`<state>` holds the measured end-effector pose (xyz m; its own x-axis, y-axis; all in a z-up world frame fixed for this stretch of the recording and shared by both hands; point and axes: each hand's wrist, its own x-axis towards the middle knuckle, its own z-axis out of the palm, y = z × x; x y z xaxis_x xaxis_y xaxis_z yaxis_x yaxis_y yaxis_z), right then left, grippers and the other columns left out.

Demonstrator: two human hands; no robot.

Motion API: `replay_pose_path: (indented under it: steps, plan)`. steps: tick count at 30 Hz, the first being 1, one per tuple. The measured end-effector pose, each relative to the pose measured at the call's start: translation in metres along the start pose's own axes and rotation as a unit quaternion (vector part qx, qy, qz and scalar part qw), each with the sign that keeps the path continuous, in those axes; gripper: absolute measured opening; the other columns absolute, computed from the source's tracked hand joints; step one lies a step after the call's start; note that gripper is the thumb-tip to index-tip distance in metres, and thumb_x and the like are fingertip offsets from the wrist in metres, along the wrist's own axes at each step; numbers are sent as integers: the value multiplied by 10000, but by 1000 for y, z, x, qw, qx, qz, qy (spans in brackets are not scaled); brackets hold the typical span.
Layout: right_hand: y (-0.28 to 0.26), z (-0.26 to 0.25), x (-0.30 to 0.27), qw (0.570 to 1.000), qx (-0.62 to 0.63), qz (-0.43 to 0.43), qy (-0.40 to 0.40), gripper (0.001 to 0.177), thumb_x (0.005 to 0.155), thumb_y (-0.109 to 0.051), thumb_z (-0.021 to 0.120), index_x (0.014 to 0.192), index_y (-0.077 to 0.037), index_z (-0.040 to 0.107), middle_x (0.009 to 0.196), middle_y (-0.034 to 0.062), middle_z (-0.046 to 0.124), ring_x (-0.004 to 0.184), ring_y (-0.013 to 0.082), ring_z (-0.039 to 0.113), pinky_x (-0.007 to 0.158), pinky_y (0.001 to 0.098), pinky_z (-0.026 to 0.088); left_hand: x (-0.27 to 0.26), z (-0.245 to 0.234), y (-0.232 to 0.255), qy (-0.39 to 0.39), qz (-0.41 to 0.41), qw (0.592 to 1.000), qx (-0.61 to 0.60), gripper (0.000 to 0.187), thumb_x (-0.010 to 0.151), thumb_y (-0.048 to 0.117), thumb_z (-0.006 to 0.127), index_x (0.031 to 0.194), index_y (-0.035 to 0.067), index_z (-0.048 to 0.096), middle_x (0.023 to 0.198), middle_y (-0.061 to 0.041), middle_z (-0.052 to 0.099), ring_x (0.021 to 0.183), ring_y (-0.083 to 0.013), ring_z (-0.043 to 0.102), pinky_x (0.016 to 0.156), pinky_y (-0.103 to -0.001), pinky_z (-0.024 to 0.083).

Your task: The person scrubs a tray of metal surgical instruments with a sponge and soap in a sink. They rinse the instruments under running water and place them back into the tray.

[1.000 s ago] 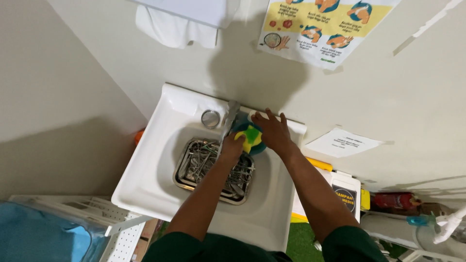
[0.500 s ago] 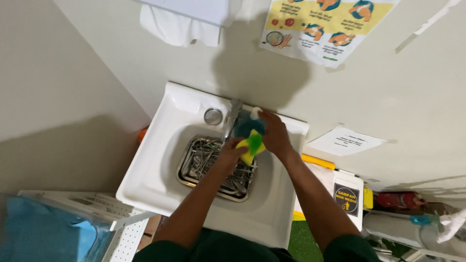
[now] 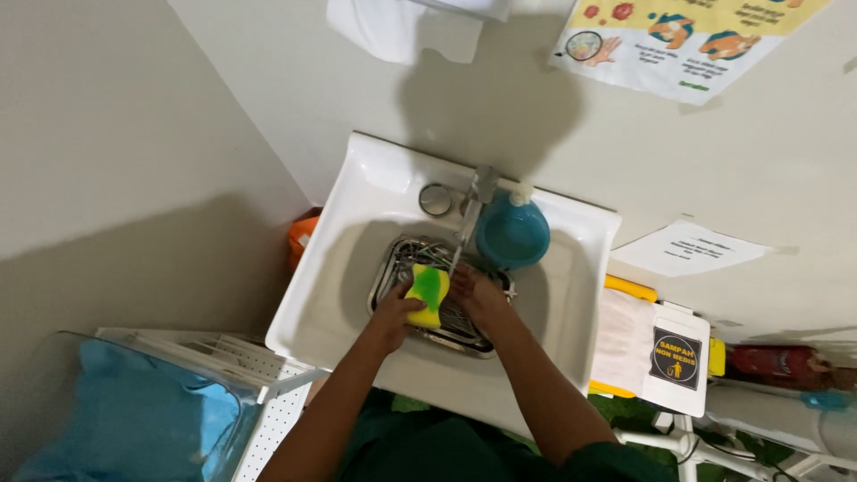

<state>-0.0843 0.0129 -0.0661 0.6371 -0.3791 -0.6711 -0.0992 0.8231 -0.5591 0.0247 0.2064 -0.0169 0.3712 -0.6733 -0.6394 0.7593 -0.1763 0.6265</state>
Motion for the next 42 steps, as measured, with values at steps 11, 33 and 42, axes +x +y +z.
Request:
replay_pose_path:
  steps: [11,33,42]
  plan:
    - [29,-15,105,971,162,-31,-171,204,1062,-176,478,1002,-44,621,850,104,631,714,244,555,644,387,488,22,-17,25,50,-8,997,55,768,830,8,648,1550,89,393,1246,-141,656,1033,-279,657,891,-400,543]
    - [17,42,-64,992,-85,-83,32,503,972,-321,663,1359,-31,528,1143,99,696,1028,249,685,824,393,586,73,-1,7,-118,81,954,265,475,971,265,599,1383,31,626,1248,-123,702,1083,-224,674,933,-341,541]
    - [7,6,-126,985,-140,-80,57,552,919,-251,694,1392,-76,472,1150,128,675,978,266,711,807,434,633,48,48,80,23,360,791,494,404,1014,334,676,1335,98,609,1002,-119,672,845,-244,691,784,-394,590]
